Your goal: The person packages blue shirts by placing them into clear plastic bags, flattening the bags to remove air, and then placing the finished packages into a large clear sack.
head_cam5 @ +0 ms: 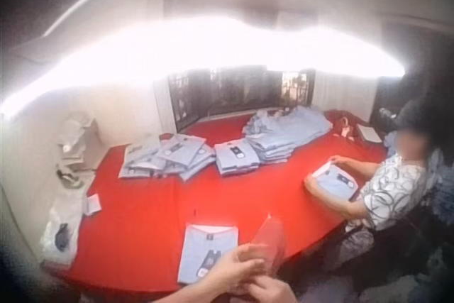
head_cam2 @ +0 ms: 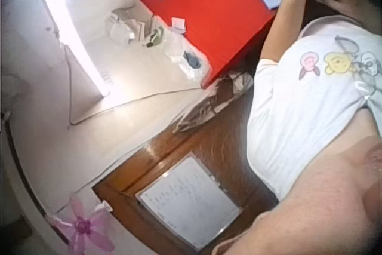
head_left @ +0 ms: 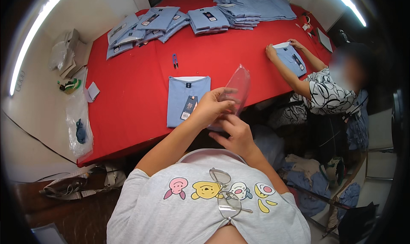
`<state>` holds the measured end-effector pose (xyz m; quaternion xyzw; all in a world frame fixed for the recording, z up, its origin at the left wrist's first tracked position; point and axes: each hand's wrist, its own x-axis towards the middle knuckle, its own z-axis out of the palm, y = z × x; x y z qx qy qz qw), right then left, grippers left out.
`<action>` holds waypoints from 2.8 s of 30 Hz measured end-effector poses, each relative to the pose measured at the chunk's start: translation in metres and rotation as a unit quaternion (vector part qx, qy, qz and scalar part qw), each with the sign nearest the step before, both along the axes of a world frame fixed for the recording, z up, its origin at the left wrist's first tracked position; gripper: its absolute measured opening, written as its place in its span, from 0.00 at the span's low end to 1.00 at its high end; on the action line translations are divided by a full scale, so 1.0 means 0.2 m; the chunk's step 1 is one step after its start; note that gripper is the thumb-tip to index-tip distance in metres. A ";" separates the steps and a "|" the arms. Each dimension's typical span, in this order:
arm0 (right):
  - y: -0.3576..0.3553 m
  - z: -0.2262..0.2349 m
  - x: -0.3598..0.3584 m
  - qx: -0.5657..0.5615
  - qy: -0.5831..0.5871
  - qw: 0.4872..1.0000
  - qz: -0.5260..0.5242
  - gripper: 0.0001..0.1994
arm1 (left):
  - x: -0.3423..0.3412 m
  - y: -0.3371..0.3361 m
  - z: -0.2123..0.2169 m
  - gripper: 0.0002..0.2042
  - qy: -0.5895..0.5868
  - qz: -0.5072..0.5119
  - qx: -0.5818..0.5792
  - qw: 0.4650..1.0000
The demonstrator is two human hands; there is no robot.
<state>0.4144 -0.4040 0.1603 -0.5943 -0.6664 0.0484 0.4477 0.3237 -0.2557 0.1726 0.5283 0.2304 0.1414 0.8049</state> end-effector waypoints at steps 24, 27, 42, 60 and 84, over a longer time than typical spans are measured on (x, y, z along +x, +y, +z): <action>0.37 0.06 0.08 -0.168 0.402 0.889 0.142 0.14 | -0.51 0.07 -0.14 0.29 -0.130 0.010 -0.262 0.956; 0.40 0.06 0.03 -0.177 0.442 0.868 0.145 0.13 | -0.54 0.13 -0.16 0.27 -0.164 -0.023 -0.259 0.952; 0.39 0.07 0.06 -0.178 0.373 0.907 0.083 0.11 | -0.51 0.36 -0.08 0.06 -0.140 0.056 -0.152 0.977; 0.39 -0.01 0.06 -0.158 0.533 0.821 0.131 0.10 | -0.38 0.40 -0.02 0.12 -0.115 -0.053 -0.080 0.989; 0.24 -0.11 0.05 -0.159 0.606 0.774 0.094 0.11 | -0.23 0.23 -0.06 0.08 -0.132 -0.033 -0.097 0.986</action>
